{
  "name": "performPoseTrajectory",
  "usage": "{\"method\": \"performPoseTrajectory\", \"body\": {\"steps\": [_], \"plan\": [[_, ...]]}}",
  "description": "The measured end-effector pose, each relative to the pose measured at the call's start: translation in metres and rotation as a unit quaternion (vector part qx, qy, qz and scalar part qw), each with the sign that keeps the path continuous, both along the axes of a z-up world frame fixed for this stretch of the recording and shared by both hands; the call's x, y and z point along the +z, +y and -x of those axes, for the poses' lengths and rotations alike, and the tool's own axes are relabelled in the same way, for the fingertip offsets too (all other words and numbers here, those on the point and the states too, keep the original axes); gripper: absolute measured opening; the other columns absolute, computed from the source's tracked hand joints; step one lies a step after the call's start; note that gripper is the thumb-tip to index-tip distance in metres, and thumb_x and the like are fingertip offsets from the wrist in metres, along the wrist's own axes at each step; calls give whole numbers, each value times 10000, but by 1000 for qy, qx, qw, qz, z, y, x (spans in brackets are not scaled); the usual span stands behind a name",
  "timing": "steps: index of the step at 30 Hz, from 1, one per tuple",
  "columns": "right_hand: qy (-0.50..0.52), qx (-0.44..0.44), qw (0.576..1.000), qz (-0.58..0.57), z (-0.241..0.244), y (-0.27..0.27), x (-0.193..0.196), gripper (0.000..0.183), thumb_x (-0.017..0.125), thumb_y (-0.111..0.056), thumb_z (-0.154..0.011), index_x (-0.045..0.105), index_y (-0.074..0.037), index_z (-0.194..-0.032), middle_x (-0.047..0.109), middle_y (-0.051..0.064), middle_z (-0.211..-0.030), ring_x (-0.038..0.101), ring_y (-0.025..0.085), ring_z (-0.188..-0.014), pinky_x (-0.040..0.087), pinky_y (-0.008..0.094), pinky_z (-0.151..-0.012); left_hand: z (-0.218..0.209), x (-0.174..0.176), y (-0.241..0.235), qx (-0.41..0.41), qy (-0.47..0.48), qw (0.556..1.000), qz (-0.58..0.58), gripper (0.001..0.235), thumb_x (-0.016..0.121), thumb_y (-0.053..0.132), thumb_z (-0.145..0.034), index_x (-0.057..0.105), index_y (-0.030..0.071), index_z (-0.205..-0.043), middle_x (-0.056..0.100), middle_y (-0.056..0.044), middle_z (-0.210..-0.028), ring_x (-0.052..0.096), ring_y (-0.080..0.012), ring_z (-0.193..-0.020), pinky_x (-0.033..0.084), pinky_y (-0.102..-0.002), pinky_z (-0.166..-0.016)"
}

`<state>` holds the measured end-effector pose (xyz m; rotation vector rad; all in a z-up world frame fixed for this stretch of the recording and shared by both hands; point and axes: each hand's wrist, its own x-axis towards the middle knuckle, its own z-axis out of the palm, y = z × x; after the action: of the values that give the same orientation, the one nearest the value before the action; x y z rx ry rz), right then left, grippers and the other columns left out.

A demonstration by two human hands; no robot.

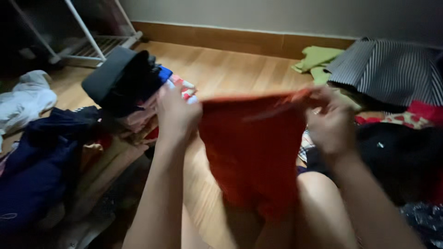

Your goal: The person folds an orange shirt, a black garment, a plaid skirt, and a sparkly grey shirt by hand while sitting on the floor, placing each item onto a stack of folded clothes.

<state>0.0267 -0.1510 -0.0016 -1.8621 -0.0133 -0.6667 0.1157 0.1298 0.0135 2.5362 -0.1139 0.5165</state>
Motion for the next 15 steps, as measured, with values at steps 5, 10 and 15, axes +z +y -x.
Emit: {"method": "performPoseTrajectory", "body": {"steps": [5,10,15], "plan": [[-18,69,997,-12,-1,8,36,110,679,-44,-1021,691,-98,-1116,729,135,-872,640,177,-730,522,294,-705,41,78,-20,-59,317,911,-255,535,458,250,-795,749,67,-1204,717,-184,-1289,632,-353,-1296,471,-466,-1126],[16,157,984,-82,-13,15,29,190,618,47,-954,675,-94,-1068,681,88,-849,633,186,-782,557,338,-819,45,101,-4,15,329,923,-198,461,745,169,-596,820,73,-1041,787,-177,-995,765,-358,-974,587,-444,-816],[17,217,976,-23,-17,-21,46,172,589,92,-916,568,-58,-997,576,80,-805,582,180,-753,526,296,-681,94,168,-31,-48,448,886,-112,540,573,-22,-729,768,9,-1232,746,-302,-1170,753,-412,-1038,567,-458,-958]]}}
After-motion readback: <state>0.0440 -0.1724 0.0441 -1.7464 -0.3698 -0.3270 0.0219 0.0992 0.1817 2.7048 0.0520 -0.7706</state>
